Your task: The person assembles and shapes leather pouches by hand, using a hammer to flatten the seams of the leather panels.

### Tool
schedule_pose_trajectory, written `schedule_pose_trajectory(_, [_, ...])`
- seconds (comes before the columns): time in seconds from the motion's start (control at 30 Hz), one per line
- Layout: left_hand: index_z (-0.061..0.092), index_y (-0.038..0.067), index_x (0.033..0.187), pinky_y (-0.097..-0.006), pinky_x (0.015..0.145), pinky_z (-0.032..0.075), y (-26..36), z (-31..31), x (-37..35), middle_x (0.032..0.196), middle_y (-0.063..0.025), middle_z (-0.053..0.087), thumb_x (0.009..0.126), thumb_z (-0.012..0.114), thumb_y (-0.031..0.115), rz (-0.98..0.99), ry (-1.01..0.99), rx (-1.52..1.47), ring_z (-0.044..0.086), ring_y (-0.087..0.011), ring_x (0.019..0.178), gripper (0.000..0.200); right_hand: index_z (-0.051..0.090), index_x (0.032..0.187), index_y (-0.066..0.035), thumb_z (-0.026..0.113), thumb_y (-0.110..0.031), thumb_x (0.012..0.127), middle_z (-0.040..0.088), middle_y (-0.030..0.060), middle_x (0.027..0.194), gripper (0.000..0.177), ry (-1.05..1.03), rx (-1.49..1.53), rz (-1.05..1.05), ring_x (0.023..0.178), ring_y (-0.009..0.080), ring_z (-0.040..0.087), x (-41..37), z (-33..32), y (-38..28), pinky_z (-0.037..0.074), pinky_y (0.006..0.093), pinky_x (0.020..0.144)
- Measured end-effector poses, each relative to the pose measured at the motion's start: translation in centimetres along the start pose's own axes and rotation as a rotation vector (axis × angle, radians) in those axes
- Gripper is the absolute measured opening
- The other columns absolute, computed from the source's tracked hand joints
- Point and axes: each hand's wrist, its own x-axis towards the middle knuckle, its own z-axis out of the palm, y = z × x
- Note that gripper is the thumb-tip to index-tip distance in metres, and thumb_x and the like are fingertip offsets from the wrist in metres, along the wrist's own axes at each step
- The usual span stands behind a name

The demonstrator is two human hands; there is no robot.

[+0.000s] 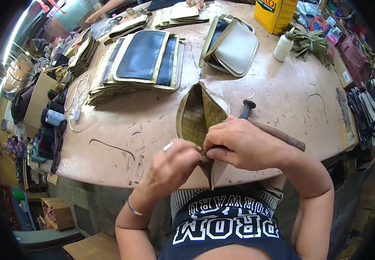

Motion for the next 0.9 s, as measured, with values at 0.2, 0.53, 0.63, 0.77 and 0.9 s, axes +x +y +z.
schedule_pose_trajectory(0.2, [0.059, 0.004, 0.087, -0.0319, 0.058, 0.047, 0.2, -2.4, 1.8, 0.079, -0.0083, 0.058, 0.065, 0.072, 0.003, -0.063, -0.141, -0.167, 0.057, -0.0219, 0.066, 0.026, 0.059, 0.079, 0.0, 0.062, -0.009, 0.074, 0.06, 0.015, 0.074, 0.011, 0.032, 0.188, -0.041, 0.074, 0.0314, 0.058, -0.6, -1.7, -0.1, 0.044, 0.0374, 0.069])
schedule_pose_trajectory(0.53, [0.062, 0.009, 0.082, -0.024, 0.049, 0.042, 0.2, -1.1, 0.8, 0.079, -0.0003, 0.05, 0.06, 0.07, 0.014, 0.386, -0.056, 0.224, 0.05, -0.0101, 0.058, 0.024, 0.061, 0.081, -0.002, 0.064, -0.013, 0.076, 0.06, 0.0102, 0.073, 0.012, 0.153, 0.287, -0.108, 0.075, 0.0257, 0.057, -2.4, -0.1, 2.5, 0.044, 0.0336, 0.07])
schedule_pose_trajectory(0.63, [0.062, 0.011, 0.08, -0.0241, 0.05, 0.041, 0.3, -1.0, 0.7, 0.079, 0.0008, 0.048, 0.061, 0.069, 0.017, 0.42, -0.082, 0.274, 0.049, -0.0096, 0.058, 0.021, 0.062, 0.082, -0.002, 0.063, -0.019, 0.079, 0.061, 0.0102, 0.073, 0.018, 0.125, 0.406, 0.068, 0.075, 0.0249, 0.058, -2.6, -0.4, 2.2, 0.044, 0.0344, 0.071])
schedule_pose_trajectory(0.77, [0.062, 0.011, 0.078, -0.0245, 0.05, 0.04, 0.6, -0.7, 1.0, 0.078, 0.0009, 0.048, 0.06, 0.069, 0.018, 0.404, -0.08, 0.26, 0.049, -0.0098, 0.058, 0.021, 0.062, 0.081, -0.001, 0.06, -0.026, 0.082, 0.061, 0.0122, 0.073, 0.025, 0.068, 0.24, 0.096, 0.075, 0.0262, 0.058, -2.2, -0.6, 1.1, 0.045, 0.0351, 0.072])
schedule_pose_trajectory(0.9, [0.062, 0.011, 0.078, -0.0247, 0.05, 0.041, 0.3, -0.8, 0.9, 0.079, 0.0005, 0.049, 0.059, 0.07, 0.018, 0.399, -0.097, 0.255, 0.05, -0.0103, 0.059, 0.022, 0.06, 0.08, 0.001, 0.062, -0.019, 0.078, 0.061, 0.0152, 0.073, 0.02, 0.036, 0.184, 0.093, 0.076, 0.0288, 0.059, -1.9, -0.3, 0.9, 0.045, 0.0354, 0.07])
